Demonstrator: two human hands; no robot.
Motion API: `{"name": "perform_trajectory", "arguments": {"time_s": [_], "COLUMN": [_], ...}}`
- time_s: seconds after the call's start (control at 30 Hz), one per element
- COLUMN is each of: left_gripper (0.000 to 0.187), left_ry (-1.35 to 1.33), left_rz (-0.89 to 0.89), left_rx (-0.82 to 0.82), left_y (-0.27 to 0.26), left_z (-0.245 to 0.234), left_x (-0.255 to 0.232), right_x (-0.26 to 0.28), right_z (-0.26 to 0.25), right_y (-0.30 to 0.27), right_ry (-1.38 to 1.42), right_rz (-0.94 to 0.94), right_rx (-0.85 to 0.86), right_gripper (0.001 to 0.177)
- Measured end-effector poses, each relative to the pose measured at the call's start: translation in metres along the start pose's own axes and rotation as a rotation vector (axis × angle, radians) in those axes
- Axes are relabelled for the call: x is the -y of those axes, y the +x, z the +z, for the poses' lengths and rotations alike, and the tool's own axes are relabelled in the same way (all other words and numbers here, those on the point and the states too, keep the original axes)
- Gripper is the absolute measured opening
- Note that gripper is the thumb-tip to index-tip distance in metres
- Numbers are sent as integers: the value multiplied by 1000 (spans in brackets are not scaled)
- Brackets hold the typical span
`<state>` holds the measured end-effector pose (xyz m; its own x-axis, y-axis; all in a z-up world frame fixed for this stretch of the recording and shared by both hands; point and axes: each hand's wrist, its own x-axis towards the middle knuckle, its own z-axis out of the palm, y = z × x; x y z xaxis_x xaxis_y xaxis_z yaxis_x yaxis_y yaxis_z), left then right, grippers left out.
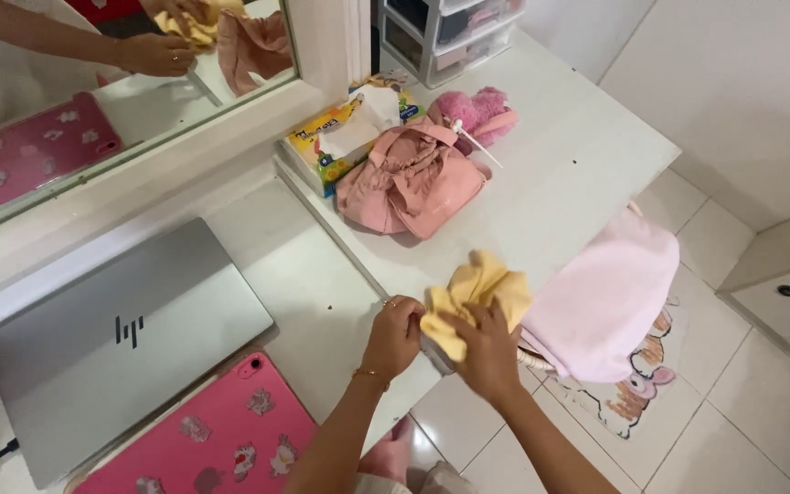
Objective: The person wipes a white desk surface with a yellow cloth, moving around a laptop, a pink tablet, a pink bag, and a tissue box. The person repeatedly wipes different sections of the desk, including the edges and corners, while occasionally adjusting the cloth.
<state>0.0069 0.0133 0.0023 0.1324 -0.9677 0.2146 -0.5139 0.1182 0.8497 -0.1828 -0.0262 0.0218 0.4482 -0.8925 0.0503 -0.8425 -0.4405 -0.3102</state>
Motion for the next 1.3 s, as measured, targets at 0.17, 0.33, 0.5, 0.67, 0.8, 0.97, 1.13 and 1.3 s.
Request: {"name": "perform_trajectory", "arguments": {"time_s": [0.17, 0.33, 0.5, 0.67, 0.8, 0.97, 1.13, 1.3], "left_gripper": [15, 22, 41, 42, 34, 41, 39, 36], "left_ry": [-24, 100, 79, 24, 132, 137, 170, 154], "left_rz": [-63, -132, -333, -423, -416, -472, -494, -484], "left_rx": [-39, -38, -194, -359, -489, -487, -502, -496], "left_y": [-8, -36, -65, -70, -79, -100, -118, -118], "left_z": [-18, -44, -72, -109, -136, -166, -166, -163], "left_x": [-10, 7, 41, 40, 52, 46, 66, 69], "right_x": [-8, 35, 108, 136, 171, 199, 191, 157], "right_z": [-14, -2, -36, -4, 30, 53, 62, 40], "right_y": [24, 74, 8, 33, 92, 110, 88, 41], "right_ry": [-1, -86, -31, 357, 448, 85, -13, -39], "right_rz": [116, 312, 117, -127, -266, -243, -282, -567], "right_rx": [40, -17, 180, -13, -87, 115, 262, 523], "right_gripper": [61, 64, 69, 70, 71, 70, 67, 50]}}
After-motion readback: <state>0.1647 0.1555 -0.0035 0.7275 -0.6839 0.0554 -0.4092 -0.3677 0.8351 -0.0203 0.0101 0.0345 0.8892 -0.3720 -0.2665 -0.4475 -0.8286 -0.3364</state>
